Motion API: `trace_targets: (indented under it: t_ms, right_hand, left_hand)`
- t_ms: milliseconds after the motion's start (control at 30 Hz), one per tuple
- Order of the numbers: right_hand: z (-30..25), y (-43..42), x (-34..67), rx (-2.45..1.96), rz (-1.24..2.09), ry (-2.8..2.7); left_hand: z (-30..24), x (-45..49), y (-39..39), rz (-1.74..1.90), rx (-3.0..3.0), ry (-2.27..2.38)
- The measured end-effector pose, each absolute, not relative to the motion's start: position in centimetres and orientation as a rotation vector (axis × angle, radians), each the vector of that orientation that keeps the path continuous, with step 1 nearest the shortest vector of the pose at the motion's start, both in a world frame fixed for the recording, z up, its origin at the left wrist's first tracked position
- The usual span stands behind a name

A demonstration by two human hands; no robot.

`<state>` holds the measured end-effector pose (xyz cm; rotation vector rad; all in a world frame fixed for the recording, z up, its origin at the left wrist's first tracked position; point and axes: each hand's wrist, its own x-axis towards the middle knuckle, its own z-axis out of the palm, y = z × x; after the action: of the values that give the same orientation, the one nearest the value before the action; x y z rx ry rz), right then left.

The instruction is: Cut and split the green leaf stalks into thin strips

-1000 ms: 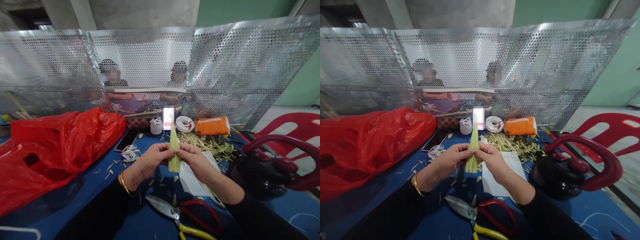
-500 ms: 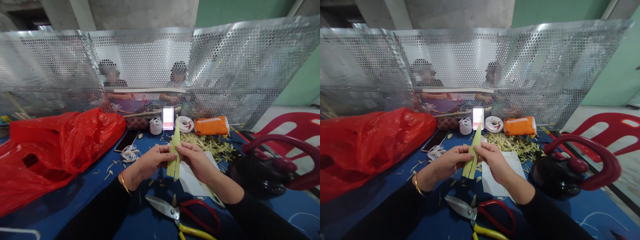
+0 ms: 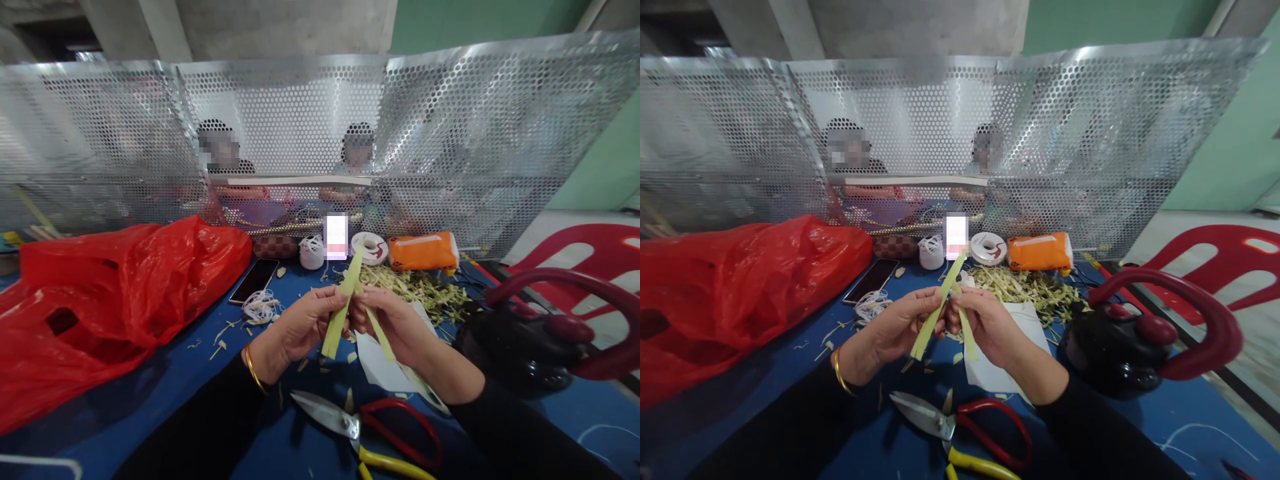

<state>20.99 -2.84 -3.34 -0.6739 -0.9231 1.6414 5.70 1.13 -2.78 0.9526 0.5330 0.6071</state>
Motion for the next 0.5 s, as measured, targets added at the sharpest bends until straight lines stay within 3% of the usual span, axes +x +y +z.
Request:
trace_targets:
  t_ms: [300,500]
  right_hand:
    - [-3.48,-2.49,20.95,-0.935,1.232,-1.133]
    - [-3.48,-2.55,20.92,-0.901,1.28,-1.27]
  left_hand:
    - [-3.1,5.89,0.97,0.599,1.076,0.67]
    - [-2.91,6.21,0.7,0.686,1.0,0.678]
